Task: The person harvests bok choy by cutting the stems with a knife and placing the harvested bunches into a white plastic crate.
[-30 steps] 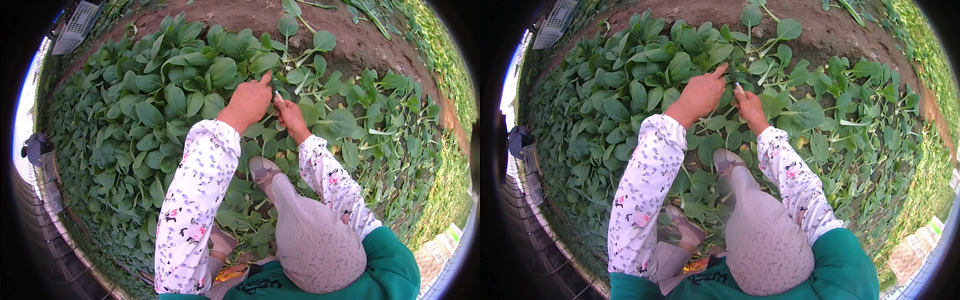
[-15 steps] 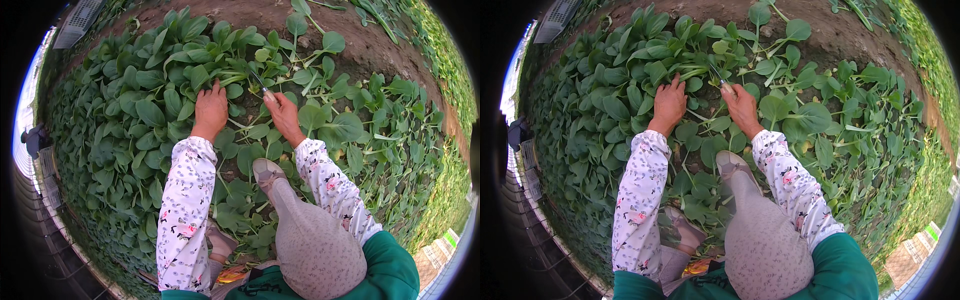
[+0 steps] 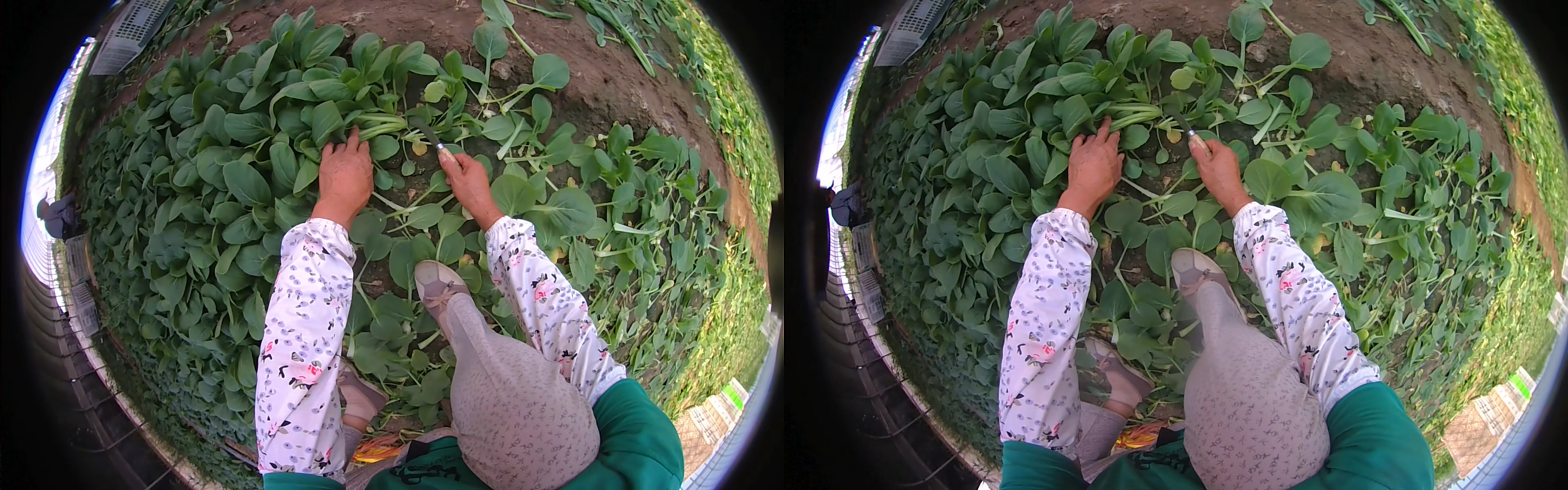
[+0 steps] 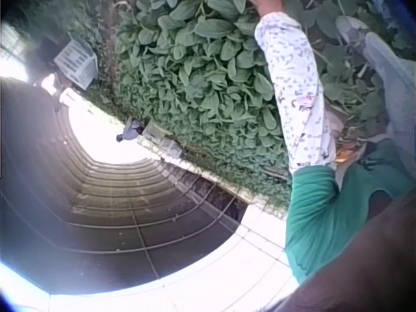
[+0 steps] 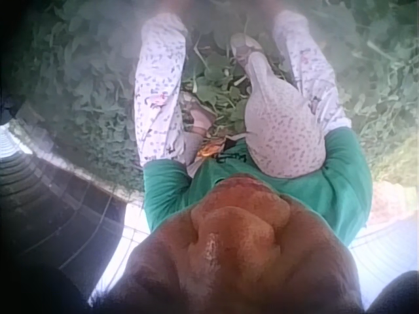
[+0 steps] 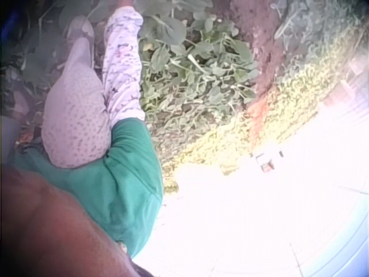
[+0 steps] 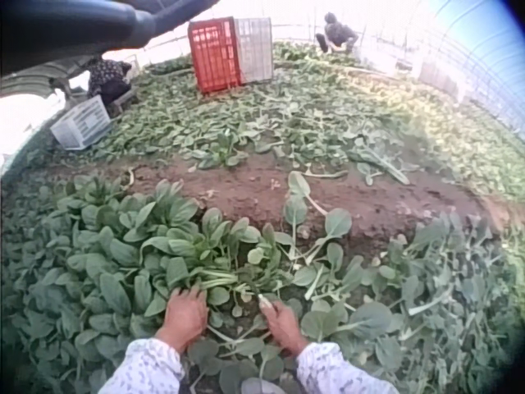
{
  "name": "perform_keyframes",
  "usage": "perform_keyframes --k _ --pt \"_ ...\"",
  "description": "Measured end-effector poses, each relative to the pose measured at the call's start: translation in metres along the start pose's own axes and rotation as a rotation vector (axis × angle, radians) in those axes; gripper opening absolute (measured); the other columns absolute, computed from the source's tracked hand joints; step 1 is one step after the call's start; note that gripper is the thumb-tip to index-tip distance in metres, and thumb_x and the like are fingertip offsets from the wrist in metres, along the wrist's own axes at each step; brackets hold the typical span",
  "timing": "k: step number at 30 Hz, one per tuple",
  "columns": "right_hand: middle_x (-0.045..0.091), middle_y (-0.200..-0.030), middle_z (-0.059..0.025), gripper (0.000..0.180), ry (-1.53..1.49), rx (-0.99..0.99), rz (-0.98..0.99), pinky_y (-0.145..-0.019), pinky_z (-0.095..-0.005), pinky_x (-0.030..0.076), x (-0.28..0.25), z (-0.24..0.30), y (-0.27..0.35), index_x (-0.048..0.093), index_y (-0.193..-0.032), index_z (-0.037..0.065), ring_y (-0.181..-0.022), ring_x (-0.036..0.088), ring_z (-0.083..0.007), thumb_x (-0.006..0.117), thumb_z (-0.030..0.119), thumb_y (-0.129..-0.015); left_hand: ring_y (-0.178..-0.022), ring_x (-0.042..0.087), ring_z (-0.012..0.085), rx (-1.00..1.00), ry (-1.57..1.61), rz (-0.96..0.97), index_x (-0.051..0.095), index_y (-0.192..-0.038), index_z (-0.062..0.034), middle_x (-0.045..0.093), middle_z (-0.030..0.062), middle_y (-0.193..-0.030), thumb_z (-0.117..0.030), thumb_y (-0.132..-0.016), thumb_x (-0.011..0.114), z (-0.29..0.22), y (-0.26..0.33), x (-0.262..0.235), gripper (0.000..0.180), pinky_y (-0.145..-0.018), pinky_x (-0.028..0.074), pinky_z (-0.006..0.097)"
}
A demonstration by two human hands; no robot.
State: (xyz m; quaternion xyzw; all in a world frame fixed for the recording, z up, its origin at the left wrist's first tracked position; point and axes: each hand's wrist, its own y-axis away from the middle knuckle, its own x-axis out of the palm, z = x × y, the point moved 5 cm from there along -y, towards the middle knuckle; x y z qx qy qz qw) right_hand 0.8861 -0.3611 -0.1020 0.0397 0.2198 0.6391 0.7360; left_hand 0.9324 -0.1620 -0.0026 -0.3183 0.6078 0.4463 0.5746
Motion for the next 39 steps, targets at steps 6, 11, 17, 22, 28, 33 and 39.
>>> perform_keyframes --k 6,11,17,22,28,33,39 --pt "0.054 -0.062 -0.0075 0.035 -0.049 0.016 0.040 -0.055 -0.0318 0.041 0.004 0.005 0.001 0.060 -0.087 -0.002 -0.056 0.048 -0.0161 0.059 0.033 -0.084 -0.105 0.053 0.0267 -0.013 0.023 -0.018 0.054 -0.115 -0.0021 0.041 0.0145 -0.134 -0.019 -0.077 0.061 0.001 0.002 0.001 0.043 -0.095 0.035 0.041" --pt "0.054 -0.062 -0.0081 0.035 0.065 0.009 0.055 -0.056 -0.0324 0.041 0.005 0.013 -0.001 0.061 -0.088 -0.002 -0.056 0.048 -0.0168 0.058 0.032 -0.085 -0.106 0.052 0.0274 -0.010 0.023 -0.001 0.053 -0.115 -0.0010 0.041 0.0153 -0.135 -0.019 -0.078 0.060 -0.002 0.003 -0.001 0.042 -0.095 0.034 0.041" --pt "0.052 -0.059 -0.0052 0.036 0.053 0.136 0.283 -0.052 -0.0314 0.038 -0.002 0.024 -0.012 0.060 -0.081 -0.002 -0.053 0.047 -0.0140 0.059 0.034 -0.084 -0.106 0.051 0.0301 -0.018 0.100 -0.044 0.052 -0.116 0.0006 0.041 0.0164 -0.133 -0.017 -0.079 0.060 -0.006 0.008 -0.004 0.042 -0.095 0.036 0.041" --pt "0.052 -0.062 -0.0005 0.039 -0.054 0.115 0.266 -0.042 -0.0252 0.032 -0.022 0.004 0.017 0.059 -0.079 0.002 -0.046 0.040 -0.0077 0.058 0.041 -0.085 -0.103 0.049 0.0341 0.032 0.243 -0.207 0.051 -0.114 0.0033 0.039 0.0144 -0.133 -0.007 -0.079 0.059 -0.026 0.030 -0.037 0.037 -0.091 0.040 0.041" --pt "0.052 -0.076 0.0023 0.038 -0.820 0.357 0.296 -0.039 -0.0166 0.028 -0.011 0.043 0.042 0.051 -0.100 0.007 -0.047 0.038 -0.0017 0.061 0.040 -0.085 -0.101 0.051 0.0339 0.152 0.320 -0.263 0.050 -0.116 0.0027 0.034 0.0111 -0.140 -0.003 -0.075 0.062 -0.054 0.088 -0.053 0.043 -0.086 0.043 0.039" --pt "0.051 -0.067 0.0029 0.027 -0.764 0.357 0.179 -0.041 -0.0180 0.036 -0.006 0.046 0.044 0.052 -0.089 0.007 -0.046 0.046 -0.0044 0.071 0.022 -0.078 -0.101 0.054 0.0285 0.040 0.512 0.072 0.054 -0.111 0.0030 0.040 0.0110 -0.136 -0.005 -0.075 0.064 -0.056 0.105 -0.048 0.039 -0.086 0.044 0.038" --pt "0.052 -0.066 0.0019 0.027 -0.794 0.350 0.341 -0.039 -0.0190 0.035 0.004 0.054 0.059 0.053 -0.086 0.006 -0.046 0.048 -0.0052 0.068 0.027 -0.081 -0.087 0.060 0.0284 0.285 0.130 -0.212 0.057 -0.098 -0.0001 0.056 0.0140 -0.113 -0.005 -0.066 0.068 -0.090 0.052 -0.083 0.034 -0.082 0.044 0.038"
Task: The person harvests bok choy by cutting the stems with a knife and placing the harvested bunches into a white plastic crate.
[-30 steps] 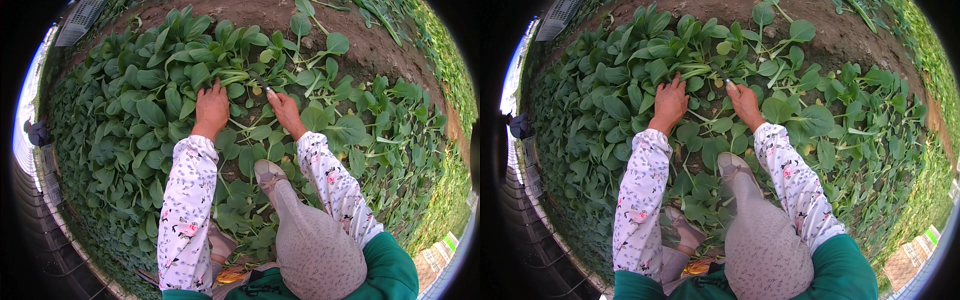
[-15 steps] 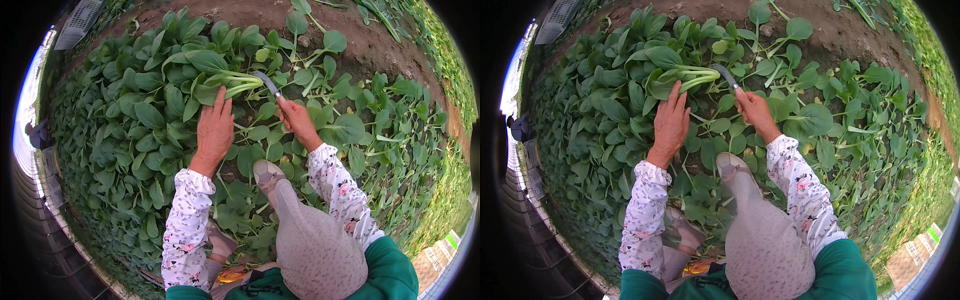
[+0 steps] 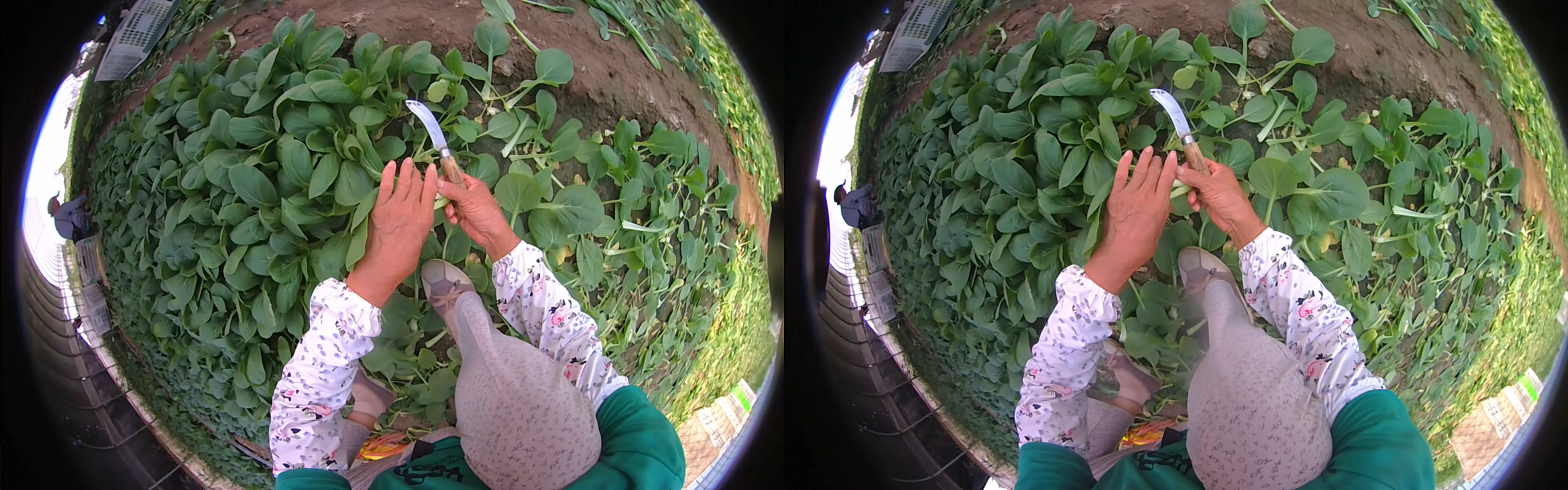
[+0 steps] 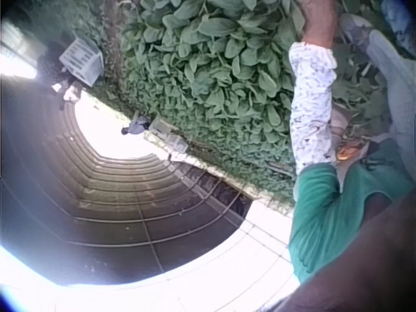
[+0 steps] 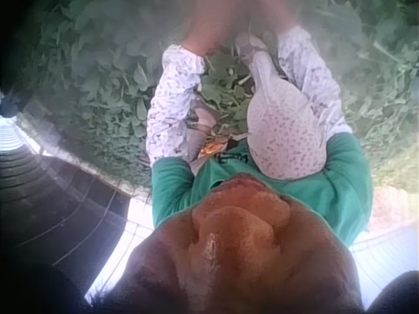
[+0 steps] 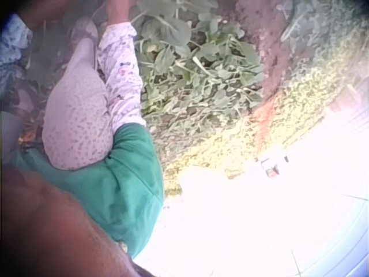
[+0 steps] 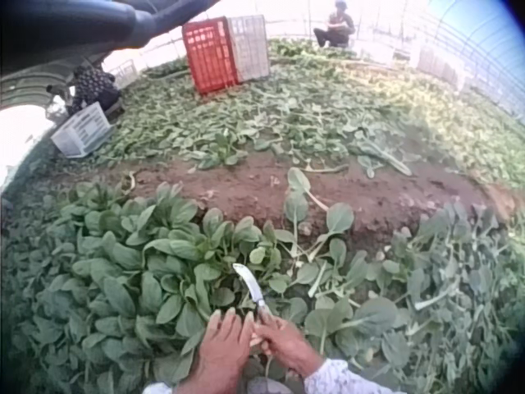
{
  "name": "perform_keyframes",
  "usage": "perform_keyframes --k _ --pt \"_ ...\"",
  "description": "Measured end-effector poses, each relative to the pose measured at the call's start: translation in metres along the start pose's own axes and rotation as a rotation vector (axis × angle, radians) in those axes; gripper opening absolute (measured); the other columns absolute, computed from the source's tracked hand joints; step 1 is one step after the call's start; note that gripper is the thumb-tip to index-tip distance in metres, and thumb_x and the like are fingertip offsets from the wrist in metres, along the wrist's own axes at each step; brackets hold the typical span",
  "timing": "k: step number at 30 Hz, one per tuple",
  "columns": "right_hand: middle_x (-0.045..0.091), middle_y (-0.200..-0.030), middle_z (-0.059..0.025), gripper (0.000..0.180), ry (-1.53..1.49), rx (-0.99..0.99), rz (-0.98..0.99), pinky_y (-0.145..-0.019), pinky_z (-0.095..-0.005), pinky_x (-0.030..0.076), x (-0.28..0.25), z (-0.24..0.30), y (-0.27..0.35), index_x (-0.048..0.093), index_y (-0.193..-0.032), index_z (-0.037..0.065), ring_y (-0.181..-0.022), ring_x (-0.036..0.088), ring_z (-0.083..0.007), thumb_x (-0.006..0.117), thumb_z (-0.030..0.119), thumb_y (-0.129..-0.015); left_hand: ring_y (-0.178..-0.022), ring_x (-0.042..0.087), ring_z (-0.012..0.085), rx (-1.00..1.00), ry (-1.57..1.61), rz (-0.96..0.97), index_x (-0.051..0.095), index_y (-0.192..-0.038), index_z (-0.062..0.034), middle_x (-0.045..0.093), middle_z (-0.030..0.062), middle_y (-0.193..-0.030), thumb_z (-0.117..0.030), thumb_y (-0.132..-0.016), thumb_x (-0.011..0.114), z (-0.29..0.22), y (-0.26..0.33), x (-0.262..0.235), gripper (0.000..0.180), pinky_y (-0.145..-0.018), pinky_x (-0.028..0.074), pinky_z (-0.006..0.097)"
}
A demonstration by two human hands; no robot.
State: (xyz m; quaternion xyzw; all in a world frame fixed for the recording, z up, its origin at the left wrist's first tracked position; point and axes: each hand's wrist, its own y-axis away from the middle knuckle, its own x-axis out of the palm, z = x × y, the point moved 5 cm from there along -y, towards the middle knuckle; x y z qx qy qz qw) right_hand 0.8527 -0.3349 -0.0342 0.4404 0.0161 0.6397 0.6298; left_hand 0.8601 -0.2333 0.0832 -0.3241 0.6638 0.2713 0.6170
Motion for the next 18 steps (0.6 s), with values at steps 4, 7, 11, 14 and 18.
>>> perform_keyframes --k 4,7,11,14,18 --pt "0.054 -0.064 -0.0020 0.037 0.258 -0.056 -0.114 -0.039 -0.0207 0.035 -0.010 0.000 -0.023 0.053 -0.084 0.004 -0.046 0.048 -0.0061 0.058 0.041 -0.086 -0.080 0.059 0.0272 -0.157 0.000 0.301 0.055 -0.084 -0.0026 0.056 0.0129 -0.094 0.000 -0.062 0.065 0.037 -0.022 0.047 0.024 -0.071 0.045 0.037" --pt "0.057 -0.064 -0.0082 0.038 0.481 -0.187 -0.208 -0.044 -0.0297 0.039 -0.025 0.012 -0.059 0.052 -0.083 0.002 -0.049 0.053 -0.0165 0.057 0.039 -0.086 -0.076 0.059 0.0263 -0.080 -0.052 0.241 0.056 -0.081 -0.0026 0.055 0.0128 -0.092 0.001 -0.061 0.064 0.041 -0.041 0.039 0.022 -0.066 0.045 0.037" --pt "0.058 -0.067 -0.0167 0.032 1.005 -0.418 -0.256 -0.056 -0.0418 0.042 -0.014 0.026 -0.079 0.051 -0.085 0.002 -0.061 0.056 -0.0354 0.058 0.033 -0.085 -0.078 0.061 0.0282 0.025 -0.099 0.178 0.058 -0.074 -0.0024 0.051 0.0182 -0.119 0.001 -0.061 0.062 0.058 -0.075 0.045 0.014 -0.068 0.048 0.039" --pt "0.057 -0.069 -0.0194 0.029 1.091 -0.471 -0.185 -0.058 -0.0437 0.041 0.015 0.023 -0.061 0.052 -0.084 0.004 -0.066 0.053 -0.0410 0.058 0.032 -0.085 -0.080 0.063 0.0304 -0.124 -0.099 0.239 0.059 -0.072 -0.0014 0.046 0.0193 -0.129 0.000 -0.063 0.060 0.101 -0.065 0.055 0.008 -0.070 0.050 0.041" --pt "0.052 -0.059 -0.0114 0.035 0.788 -0.398 -0.231 -0.052 -0.0352 0.039 -0.013 0.010 -0.065 0.056 -0.081 0.001 -0.053 0.049 -0.0241 0.057 0.035 -0.086 -0.082 0.062 0.0314 -0.175 -0.108 0.326 0.060 -0.079 -0.0009 0.051 0.0171 -0.121 0.001 -0.064 0.060 0.124 -0.056 0.068 0.015 -0.072 0.049 0.041"
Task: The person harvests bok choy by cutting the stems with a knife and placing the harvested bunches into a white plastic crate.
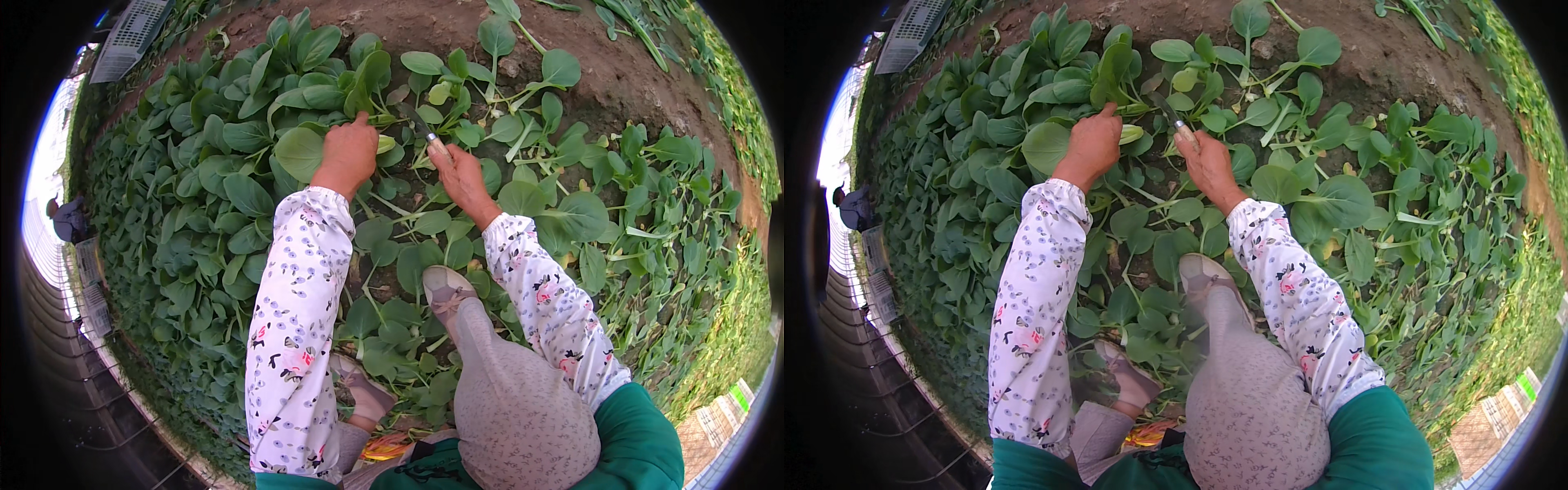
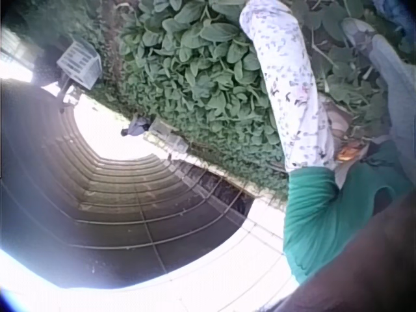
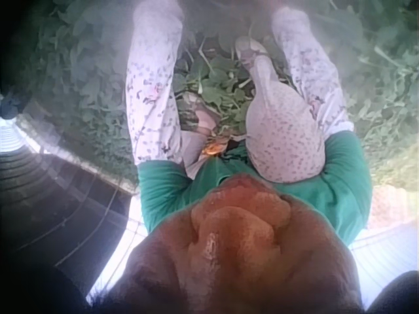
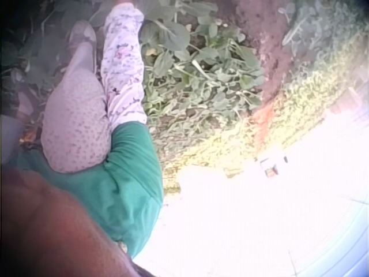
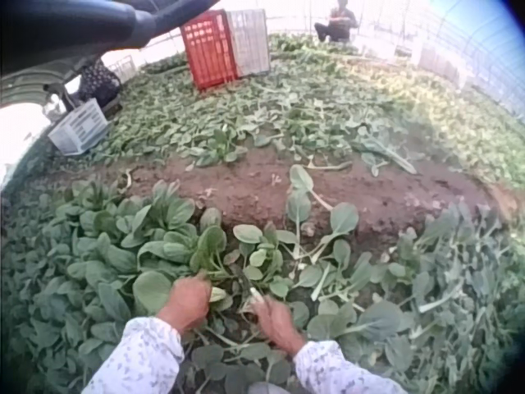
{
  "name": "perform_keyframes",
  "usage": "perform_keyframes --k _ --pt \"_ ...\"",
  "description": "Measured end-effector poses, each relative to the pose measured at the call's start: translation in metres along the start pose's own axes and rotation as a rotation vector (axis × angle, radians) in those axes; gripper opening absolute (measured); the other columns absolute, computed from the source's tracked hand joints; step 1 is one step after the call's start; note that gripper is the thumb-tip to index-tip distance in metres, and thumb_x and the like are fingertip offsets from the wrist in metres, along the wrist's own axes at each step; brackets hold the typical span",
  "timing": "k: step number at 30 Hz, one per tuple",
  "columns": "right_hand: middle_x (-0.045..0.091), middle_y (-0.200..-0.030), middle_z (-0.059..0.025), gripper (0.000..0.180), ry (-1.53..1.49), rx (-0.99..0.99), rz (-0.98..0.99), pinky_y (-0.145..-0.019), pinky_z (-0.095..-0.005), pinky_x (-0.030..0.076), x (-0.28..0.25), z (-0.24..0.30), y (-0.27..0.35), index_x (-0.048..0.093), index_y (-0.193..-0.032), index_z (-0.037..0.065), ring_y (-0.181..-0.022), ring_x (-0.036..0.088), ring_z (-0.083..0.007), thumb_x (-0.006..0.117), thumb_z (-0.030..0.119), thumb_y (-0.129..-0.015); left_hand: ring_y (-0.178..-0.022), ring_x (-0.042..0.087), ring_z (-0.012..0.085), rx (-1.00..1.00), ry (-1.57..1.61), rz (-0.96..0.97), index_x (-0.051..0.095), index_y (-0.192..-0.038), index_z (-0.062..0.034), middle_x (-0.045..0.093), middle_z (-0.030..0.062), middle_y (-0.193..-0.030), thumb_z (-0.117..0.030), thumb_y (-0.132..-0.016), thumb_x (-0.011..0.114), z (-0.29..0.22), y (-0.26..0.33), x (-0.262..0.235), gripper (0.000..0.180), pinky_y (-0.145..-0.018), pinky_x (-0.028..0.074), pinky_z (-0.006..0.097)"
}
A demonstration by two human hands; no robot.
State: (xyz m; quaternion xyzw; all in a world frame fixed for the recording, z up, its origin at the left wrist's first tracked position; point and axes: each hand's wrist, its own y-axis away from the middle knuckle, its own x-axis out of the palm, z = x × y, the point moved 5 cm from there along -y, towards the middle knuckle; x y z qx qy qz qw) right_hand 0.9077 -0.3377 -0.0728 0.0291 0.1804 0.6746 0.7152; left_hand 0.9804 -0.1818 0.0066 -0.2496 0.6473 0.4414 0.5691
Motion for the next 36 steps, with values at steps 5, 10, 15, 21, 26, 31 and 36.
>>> perform_keyframes --k 5,10,15,21,26,31,36 --pt "0.050 -0.056 -0.0030 0.039 -0.125 0.232 0.074 -0.049 -0.0298 0.037 0.011 -0.030 0.002 0.056 -0.076 -0.002 -0.050 0.046 -0.0122 0.056 0.036 -0.087 -0.092 0.059 0.0261 0.000 -0.012 -0.054 0.058 -0.098 -0.0015 0.049 0.0142 -0.121 -0.002 -0.065 0.063 -0.005 0.021 0.013 0.034 -0.078 0.046 0.037" --pt "0.047 -0.055 0.0001 0.039 -0.303 0.359 0.152 -0.042 -0.0264 0.031 0.020 -0.024 0.001 0.056 -0.075 0.002 -0.045 0.040 -0.0098 0.055 0.039 -0.086 -0.092 0.059 0.0256 -0.027 0.021 -0.090 0.058 -0.097 -0.0013 0.049 0.0142 -0.121 -0.002 -0.064 0.064 -0.005 0.027 0.013 0.034 -0.078 0.044 0.037" --pt "0.042 -0.055 0.0028 0.037 -0.417 0.466 0.377 -0.037 -0.0223 0.024 0.024 -0.009 0.010 0.053 -0.076 0.005 -0.041 0.034 -0.0061 0.054 0.041 -0.087 -0.089 0.058 0.0262 -0.035 0.058 -0.107 0.058 -0.097 -0.0005 0.049 0.0132 -0.120 0.000 -0.065 0.062 -0.011 0.031 0.010 0.032 -0.077 0.043 0.037" --pt "0.046 -0.061 0.0023 0.044 -0.629 0.529 0.190 -0.038 -0.0158 0.024 -0.023 -0.027 0.048 0.052 -0.096 0.006 -0.041 0.032 -0.0025 0.053 0.049 -0.087 -0.080 0.053 0.0268 0.171 0.307 -0.266 0.053 -0.113 0.0028 0.044 0.0081 -0.132 0.006 -0.058 0.063 -0.045 0.076 -0.035 0.056 -0.073 0.042 0.035" --pt "0.052 -0.072 -0.0015 0.033 -0.978 0.431 0.254 -0.037 -0.0168 0.026 -0.010 0.020 0.045 0.050 -0.088 0.005 -0.042 0.036 -0.0030 0.063 0.035 -0.084 -0.078 0.051 0.0248 0.242 0.267 -0.194 0.053 -0.113 0.0003 0.042 0.0063 -0.135 0.005 -0.055 0.065 -0.065 0.102 -0.032 0.059 -0.071 0.041 0.034" --pt "0.052 -0.067 -0.0011 0.024 -0.919 0.465 0.148 -0.035 -0.0175 0.026 -0.014 0.002 0.043 0.048 -0.083 0.007 -0.042 0.038 -0.0018 0.069 0.017 -0.079 -0.086 0.056 0.0238 0.114 0.502 -0.271 0.053 -0.112 0.0032 0.044 0.0106 -0.133 0.003 -0.064 0.061 -0.071 0.114 -0.047 0.049 -0.085 0.041 0.037" --pt "0.053 -0.064 -0.0004 0.019 -0.964 0.495 0.209 -0.037 -0.0202 0.029 -0.003 0.018 0.060 0.051 -0.083 0.005 -0.043 0.042 -0.0042 0.063 0.021 -0.082 -0.091 0.057 0.0264 0.243 0.189 -0.257 0.048 -0.118 0.0003 0.056 0.0123 -0.107 0.002 -0.060 0.064 -0.085 0.075 -0.036 0.060 -0.097 0.035 0.041"
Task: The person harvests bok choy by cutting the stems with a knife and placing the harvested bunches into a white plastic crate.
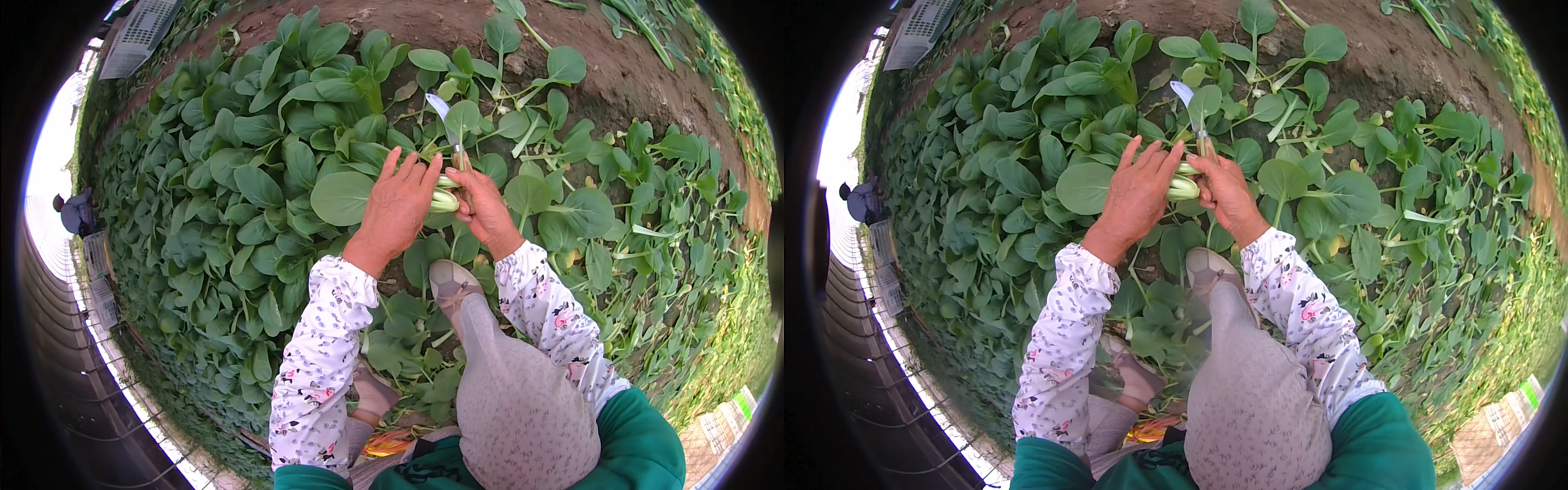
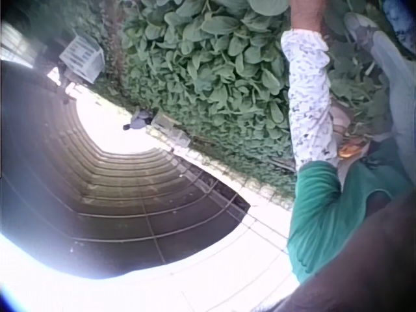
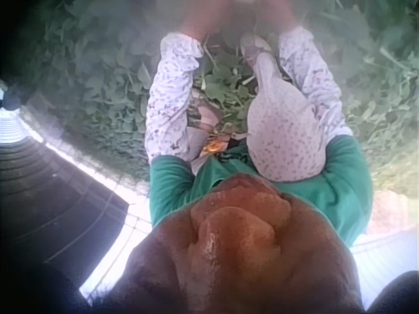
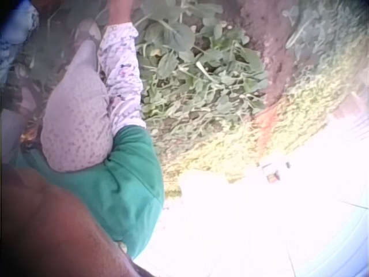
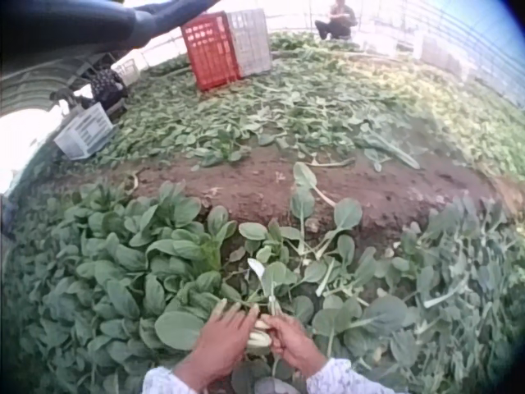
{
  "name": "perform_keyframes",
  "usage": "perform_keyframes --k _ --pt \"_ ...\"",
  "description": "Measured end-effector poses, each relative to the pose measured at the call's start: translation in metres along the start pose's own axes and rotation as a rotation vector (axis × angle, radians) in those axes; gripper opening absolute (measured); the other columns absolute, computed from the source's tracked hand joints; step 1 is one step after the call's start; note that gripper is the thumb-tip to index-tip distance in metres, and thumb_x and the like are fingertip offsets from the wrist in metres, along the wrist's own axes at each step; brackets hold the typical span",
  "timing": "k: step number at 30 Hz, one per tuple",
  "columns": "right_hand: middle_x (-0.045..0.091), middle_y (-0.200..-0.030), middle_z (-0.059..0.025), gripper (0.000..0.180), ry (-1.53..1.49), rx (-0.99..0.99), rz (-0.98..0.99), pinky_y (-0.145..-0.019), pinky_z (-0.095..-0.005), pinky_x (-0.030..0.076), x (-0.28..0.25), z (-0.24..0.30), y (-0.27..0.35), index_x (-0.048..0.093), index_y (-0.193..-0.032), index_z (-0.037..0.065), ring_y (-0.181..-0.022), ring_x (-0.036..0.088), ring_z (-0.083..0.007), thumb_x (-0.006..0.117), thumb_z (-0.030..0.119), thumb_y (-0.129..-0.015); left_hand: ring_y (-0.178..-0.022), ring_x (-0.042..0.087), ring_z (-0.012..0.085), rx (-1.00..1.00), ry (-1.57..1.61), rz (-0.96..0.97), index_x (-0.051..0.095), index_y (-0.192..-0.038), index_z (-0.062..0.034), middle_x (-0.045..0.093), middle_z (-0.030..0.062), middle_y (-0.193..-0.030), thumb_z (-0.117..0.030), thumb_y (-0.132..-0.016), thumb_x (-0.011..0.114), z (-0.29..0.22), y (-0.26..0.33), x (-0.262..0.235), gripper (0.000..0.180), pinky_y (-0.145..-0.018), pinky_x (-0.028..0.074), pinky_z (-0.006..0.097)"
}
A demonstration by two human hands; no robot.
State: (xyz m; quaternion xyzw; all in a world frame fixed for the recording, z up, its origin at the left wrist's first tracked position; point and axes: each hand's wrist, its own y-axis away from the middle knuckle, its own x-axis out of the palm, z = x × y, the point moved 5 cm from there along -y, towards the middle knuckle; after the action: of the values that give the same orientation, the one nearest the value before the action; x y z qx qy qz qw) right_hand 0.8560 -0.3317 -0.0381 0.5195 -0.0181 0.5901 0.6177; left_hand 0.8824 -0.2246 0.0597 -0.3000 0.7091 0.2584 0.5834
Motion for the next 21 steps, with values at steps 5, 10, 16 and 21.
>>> perform_keyframes --k 5,10,16,21 --pt "0.055 -0.063 -0.0089 0.028 0.878 -0.563 -0.501 -0.053 -0.0330 0.042 -0.054 0.038 -0.028 0.055 -0.079 0.000 -0.053 0.051 -0.0195 0.066 0.025 -0.076 -0.075 0.058 0.0274 -0.018 -0.082 0.222 0.052 -0.083 -0.0031 0.055 0.0118 -0.081 0.003 -0.061 0.061 0.012 -0.024 0.012 0.025 -0.070 0.042 0.037" --pt "0.055 -0.066 -0.0104 0.042 1.141 -0.604 -0.510 -0.055 -0.0331 0.042 -0.026 0.052 -0.019 0.055 -0.087 0.001 -0.055 0.051 -0.0218 0.068 0.040 -0.077 -0.084 0.062 0.0310 -0.130 -0.205 0.191 0.059 -0.075 -0.0014 0.042 0.0184 -0.134 0.003 -0.065 0.058 0.070 -0.080 -0.004 0.011 -0.071 0.049 0.040" --pt "0.054 -0.065 -0.0132 0.037 1.018 -0.592 -0.226 -0.055 -0.0337 0.041 0.021 0.050 -0.045 0.055 -0.087 0.001 -0.056 0.048 -0.0237 0.055 0.038 -0.088 -0.089 0.061 0.0267 -0.371 -0.311 0.274 0.066 -0.081 -0.0054 0.050 0.0126 -0.125 -0.002 -0.066 0.061 0.156 -0.027 0.017 0.016 -0.075 0.047 0.038" --pt "0.054 -0.065 -0.0192 0.041 1.082 -0.485 -0.133 -0.061 -0.0416 0.041 0.032 0.027 -0.090 0.057 -0.082 0.000 -0.061 0.051 -0.0343 0.049 0.040 -0.089 -0.090 0.056 0.0256 -0.337 -0.340 0.183 0.062 -0.090 -0.0025 0.051 0.0143 -0.123 -0.002 -0.062 0.064 0.136 0.005 0.022 0.028 -0.078 0.041 0.038"
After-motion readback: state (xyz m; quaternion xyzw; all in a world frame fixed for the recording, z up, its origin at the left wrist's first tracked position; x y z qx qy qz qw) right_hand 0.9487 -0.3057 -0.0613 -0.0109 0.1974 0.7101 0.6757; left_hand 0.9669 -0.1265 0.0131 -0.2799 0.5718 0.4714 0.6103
